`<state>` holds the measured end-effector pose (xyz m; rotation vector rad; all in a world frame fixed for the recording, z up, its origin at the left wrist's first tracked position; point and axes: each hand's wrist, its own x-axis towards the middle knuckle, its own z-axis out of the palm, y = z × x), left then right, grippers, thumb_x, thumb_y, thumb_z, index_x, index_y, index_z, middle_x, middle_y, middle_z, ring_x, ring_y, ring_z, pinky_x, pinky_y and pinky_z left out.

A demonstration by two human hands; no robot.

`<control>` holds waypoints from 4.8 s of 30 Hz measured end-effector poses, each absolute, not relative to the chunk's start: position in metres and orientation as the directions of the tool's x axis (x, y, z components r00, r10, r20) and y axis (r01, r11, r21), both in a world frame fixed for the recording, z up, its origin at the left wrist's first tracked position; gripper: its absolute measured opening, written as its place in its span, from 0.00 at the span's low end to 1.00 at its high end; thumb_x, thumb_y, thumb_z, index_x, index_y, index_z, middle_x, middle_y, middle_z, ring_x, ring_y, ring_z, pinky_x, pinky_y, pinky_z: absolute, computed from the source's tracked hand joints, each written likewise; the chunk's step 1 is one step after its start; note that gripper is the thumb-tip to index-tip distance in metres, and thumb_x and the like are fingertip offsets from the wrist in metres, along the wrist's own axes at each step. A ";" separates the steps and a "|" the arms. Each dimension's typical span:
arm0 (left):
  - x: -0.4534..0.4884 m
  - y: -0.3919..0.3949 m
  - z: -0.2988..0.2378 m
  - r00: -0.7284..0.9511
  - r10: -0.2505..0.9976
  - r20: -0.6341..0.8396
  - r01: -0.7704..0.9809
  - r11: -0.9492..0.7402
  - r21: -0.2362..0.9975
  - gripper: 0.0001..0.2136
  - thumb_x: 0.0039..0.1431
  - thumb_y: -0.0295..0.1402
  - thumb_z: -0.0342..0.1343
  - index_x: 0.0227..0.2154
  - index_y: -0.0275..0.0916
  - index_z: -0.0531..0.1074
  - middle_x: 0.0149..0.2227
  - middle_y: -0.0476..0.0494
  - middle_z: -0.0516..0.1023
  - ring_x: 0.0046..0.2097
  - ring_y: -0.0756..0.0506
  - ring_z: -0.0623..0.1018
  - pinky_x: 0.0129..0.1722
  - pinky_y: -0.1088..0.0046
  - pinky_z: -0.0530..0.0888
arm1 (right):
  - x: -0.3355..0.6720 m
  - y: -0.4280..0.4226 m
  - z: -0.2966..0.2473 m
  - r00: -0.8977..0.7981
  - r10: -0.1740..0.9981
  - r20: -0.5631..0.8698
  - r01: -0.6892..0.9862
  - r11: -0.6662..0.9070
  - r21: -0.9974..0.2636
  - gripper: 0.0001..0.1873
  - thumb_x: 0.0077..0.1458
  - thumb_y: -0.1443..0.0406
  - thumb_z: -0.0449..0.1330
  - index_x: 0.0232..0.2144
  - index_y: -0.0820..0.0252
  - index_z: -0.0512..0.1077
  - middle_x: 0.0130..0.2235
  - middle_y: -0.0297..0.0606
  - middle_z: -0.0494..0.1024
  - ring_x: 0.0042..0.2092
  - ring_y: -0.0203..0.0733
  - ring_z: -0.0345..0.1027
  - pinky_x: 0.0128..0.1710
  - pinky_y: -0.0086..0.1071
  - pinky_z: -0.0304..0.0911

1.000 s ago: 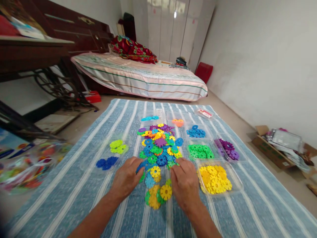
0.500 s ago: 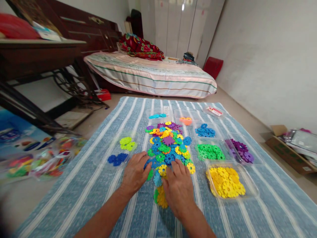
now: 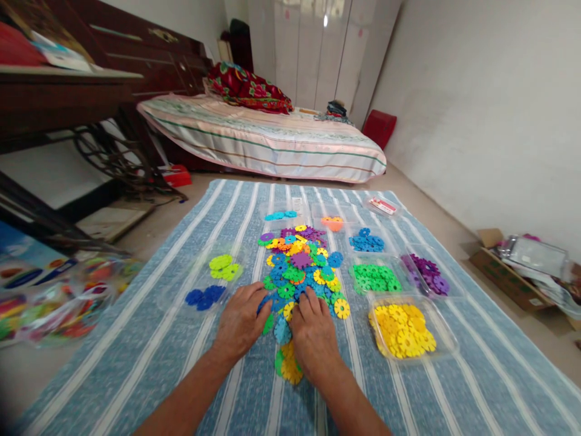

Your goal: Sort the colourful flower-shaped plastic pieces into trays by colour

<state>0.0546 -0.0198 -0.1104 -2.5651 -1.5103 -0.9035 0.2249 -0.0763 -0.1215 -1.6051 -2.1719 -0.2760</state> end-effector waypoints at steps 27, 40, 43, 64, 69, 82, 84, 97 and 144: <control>0.055 -0.023 -0.112 0.434 0.748 0.501 0.735 -0.616 0.283 0.10 0.55 0.34 0.54 0.39 0.38 0.70 0.44 0.39 0.73 0.46 0.41 0.71 0.46 0.60 0.71 | 0.235 -0.104 -0.083 -0.077 0.888 0.453 0.963 0.184 -0.198 0.09 0.55 0.66 0.54 0.36 0.60 0.73 0.48 0.46 0.71 0.58 0.53 0.54 0.52 0.48 0.57; 0.056 -0.018 -0.114 0.478 0.698 0.533 0.705 -0.667 0.242 0.07 0.56 0.31 0.52 0.37 0.36 0.70 0.41 0.39 0.74 0.44 0.42 0.71 0.44 0.63 0.72 | 0.227 -0.093 -0.096 0.002 0.872 0.489 0.910 0.201 -0.363 0.07 0.54 0.68 0.55 0.27 0.58 0.72 0.41 0.41 0.74 0.55 0.48 0.58 0.53 0.46 0.57; 0.056 -0.019 -0.114 0.477 0.710 0.518 0.705 -0.661 0.257 0.07 0.57 0.32 0.52 0.37 0.37 0.70 0.41 0.39 0.74 0.44 0.42 0.71 0.45 0.63 0.71 | 0.256 -0.105 -0.080 0.008 0.821 0.571 0.914 0.225 -0.336 0.07 0.55 0.67 0.54 0.27 0.57 0.71 0.41 0.40 0.74 0.54 0.47 0.59 0.52 0.46 0.59; 0.060 -0.025 -0.110 0.467 0.733 0.494 0.698 -0.649 0.302 0.06 0.57 0.33 0.52 0.35 0.38 0.71 0.41 0.39 0.75 0.44 0.42 0.72 0.44 0.62 0.72 | 0.248 -0.132 -0.082 -0.159 0.959 0.236 0.941 0.219 -0.259 0.13 0.46 0.65 0.64 0.38 0.57 0.74 0.52 0.39 0.70 0.60 0.54 0.51 0.57 0.49 0.53; 0.059 -0.024 -0.108 0.469 0.730 0.498 0.705 -0.649 0.286 0.06 0.57 0.33 0.51 0.35 0.38 0.71 0.40 0.40 0.75 0.43 0.43 0.73 0.44 0.62 0.72 | 0.252 -0.131 -0.088 -0.171 0.958 0.230 0.930 0.234 -0.284 0.11 0.47 0.66 0.63 0.37 0.57 0.74 0.50 0.38 0.72 0.60 0.51 0.52 0.57 0.45 0.54; 0.060 -0.024 -0.111 0.479 0.743 0.468 0.706 -0.643 0.298 0.06 0.57 0.33 0.53 0.34 0.37 0.71 0.41 0.40 0.74 0.43 0.42 0.71 0.44 0.63 0.71 | 0.309 -0.141 -0.063 -0.044 0.723 0.689 0.974 0.186 -0.133 0.06 0.55 0.68 0.56 0.36 0.58 0.71 0.39 0.40 0.76 0.49 0.46 0.66 0.49 0.46 0.61; 0.061 -0.025 -0.110 0.480 0.744 0.465 0.711 -0.641 0.290 0.06 0.57 0.33 0.52 0.34 0.37 0.71 0.40 0.40 0.74 0.43 0.42 0.71 0.44 0.63 0.71 | 0.331 -0.147 -0.053 0.020 0.691 0.722 0.999 0.011 -0.038 0.05 0.54 0.66 0.57 0.34 0.59 0.72 0.38 0.42 0.76 0.49 0.50 0.66 0.48 0.48 0.60; 0.061 -0.026 -0.110 0.473 0.741 0.476 0.711 -0.640 0.290 0.06 0.57 0.32 0.53 0.34 0.37 0.71 0.40 0.40 0.74 0.43 0.43 0.71 0.44 0.63 0.71 | 0.232 -0.142 -0.100 -0.101 0.858 0.504 0.927 0.265 -0.265 0.06 0.53 0.63 0.58 0.33 0.59 0.71 0.45 0.43 0.73 0.56 0.51 0.57 0.54 0.48 0.54; 0.083 -0.060 -0.087 0.553 0.715 0.428 0.536 -0.698 0.474 0.07 0.56 0.30 0.52 0.37 0.39 0.71 0.42 0.41 0.75 0.44 0.43 0.72 0.46 0.63 0.70 | 0.270 -0.126 -0.127 -0.123 0.756 0.643 0.901 0.357 -0.247 0.10 0.58 0.70 0.48 0.32 0.59 0.69 0.31 0.38 0.72 0.36 0.41 0.65 0.40 0.36 0.62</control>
